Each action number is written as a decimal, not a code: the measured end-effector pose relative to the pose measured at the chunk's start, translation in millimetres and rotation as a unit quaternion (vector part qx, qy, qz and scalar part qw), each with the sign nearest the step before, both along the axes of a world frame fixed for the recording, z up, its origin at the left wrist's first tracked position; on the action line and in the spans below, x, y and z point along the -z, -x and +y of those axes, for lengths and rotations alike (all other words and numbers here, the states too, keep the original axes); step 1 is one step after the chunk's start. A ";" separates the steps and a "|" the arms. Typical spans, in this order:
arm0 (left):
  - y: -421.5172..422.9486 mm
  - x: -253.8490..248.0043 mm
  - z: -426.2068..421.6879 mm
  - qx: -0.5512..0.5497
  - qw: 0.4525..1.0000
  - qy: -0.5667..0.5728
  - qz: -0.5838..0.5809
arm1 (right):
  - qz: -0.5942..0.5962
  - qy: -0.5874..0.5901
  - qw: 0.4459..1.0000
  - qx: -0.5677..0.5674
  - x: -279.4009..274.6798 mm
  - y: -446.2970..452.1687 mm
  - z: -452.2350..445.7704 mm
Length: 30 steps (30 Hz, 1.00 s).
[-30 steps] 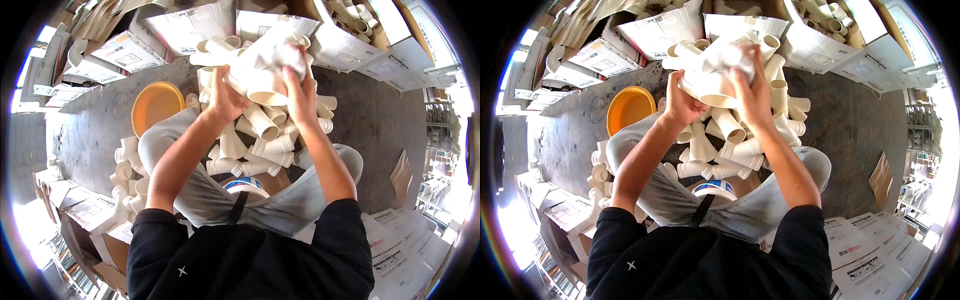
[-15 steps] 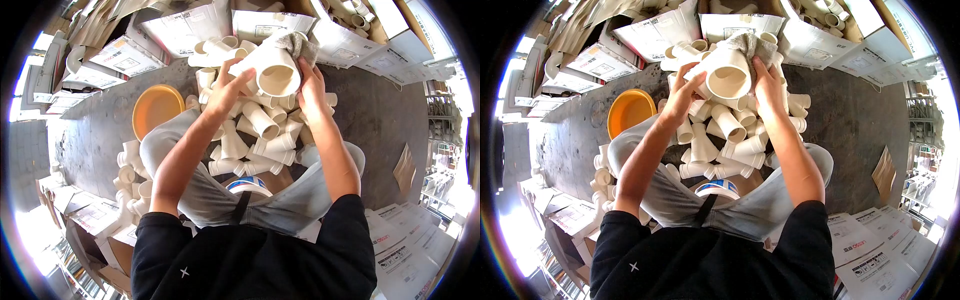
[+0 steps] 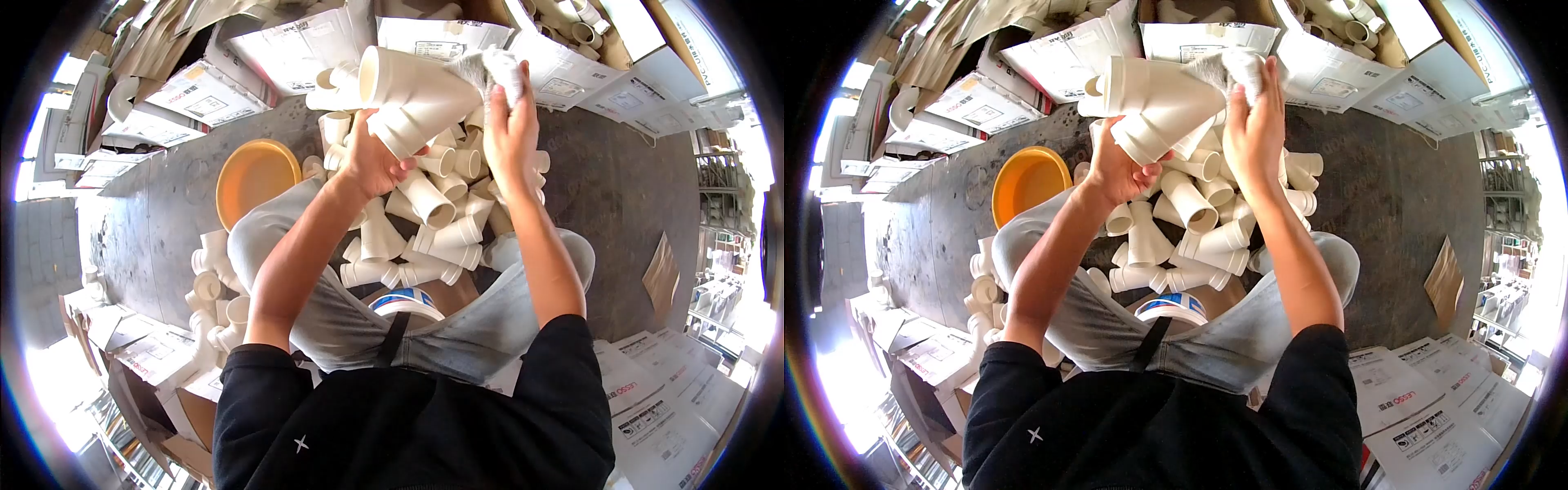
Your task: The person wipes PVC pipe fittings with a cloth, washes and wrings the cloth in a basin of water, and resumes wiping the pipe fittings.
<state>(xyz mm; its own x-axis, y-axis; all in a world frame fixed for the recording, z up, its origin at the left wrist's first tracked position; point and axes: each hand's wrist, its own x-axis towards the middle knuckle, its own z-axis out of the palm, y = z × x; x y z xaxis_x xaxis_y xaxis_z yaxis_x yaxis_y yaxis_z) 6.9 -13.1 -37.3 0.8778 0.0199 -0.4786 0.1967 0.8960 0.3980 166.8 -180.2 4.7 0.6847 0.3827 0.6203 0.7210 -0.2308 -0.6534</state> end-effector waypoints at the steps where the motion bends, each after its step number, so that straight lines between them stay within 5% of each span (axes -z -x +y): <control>1: -0.1 -4.0 -5.2 -0.001 1.000 -0.002 0.006 | -0.058 0.037 0.998 -0.002 6.8 0.4 0.3; 3: -1.2 -15.9 -11.5 0.011 1.000 -0.020 -0.003 | -0.134 0.142 0.981 -0.001 5.6 11.6 1.9; 6: -6.7 -17.7 -24.6 -0.061 0.996 -0.048 0.034 | -0.044 0.062 0.991 -0.109 3.8 40.1 9.2; 10: -4.9 -6.5 -19.0 -0.101 0.989 -0.017 -0.107 | -0.092 0.089 0.961 -0.246 2.7 64.1 7.9; 12: 1.0 1.8 -14.4 -0.127 0.966 0.106 -0.197 | -0.129 0.126 0.942 -0.283 -3.5 80.0 9.8; 20: 2.9 -18.3 -16.1 -0.104 0.993 0.014 -0.054 | -0.172 0.031 0.976 -0.129 2.5 35.5 11.9; 22: 6.4 -9.9 -6.9 -0.063 0.995 0.000 -0.080 | -0.090 -0.013 0.994 -0.066 7.8 33.0 16.6; 24: 7.3 -10.7 -6.1 -0.069 0.996 -0.021 -0.054 | 0.059 -0.025 0.994 -0.087 4.9 33.6 16.8; 27: -0.1 -30.3 -25.9 -0.164 0.985 -0.032 0.028 | 0.015 0.017 0.987 -0.157 13.0 47.4 13.8; 30: 3.4 -23.7 -25.5 -0.150 0.986 -0.005 -0.067 | -0.086 0.050 0.968 -0.231 3.8 65.1 13.9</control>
<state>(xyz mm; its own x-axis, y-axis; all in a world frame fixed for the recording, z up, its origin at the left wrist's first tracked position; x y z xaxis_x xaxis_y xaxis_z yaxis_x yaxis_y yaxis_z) 3.5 -38.6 -13.6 0.8871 0.2934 -0.3562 -0.1328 0.9015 0.4119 101.7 -166.3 0.9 0.3167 0.6867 0.6543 0.8584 0.0859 -0.5057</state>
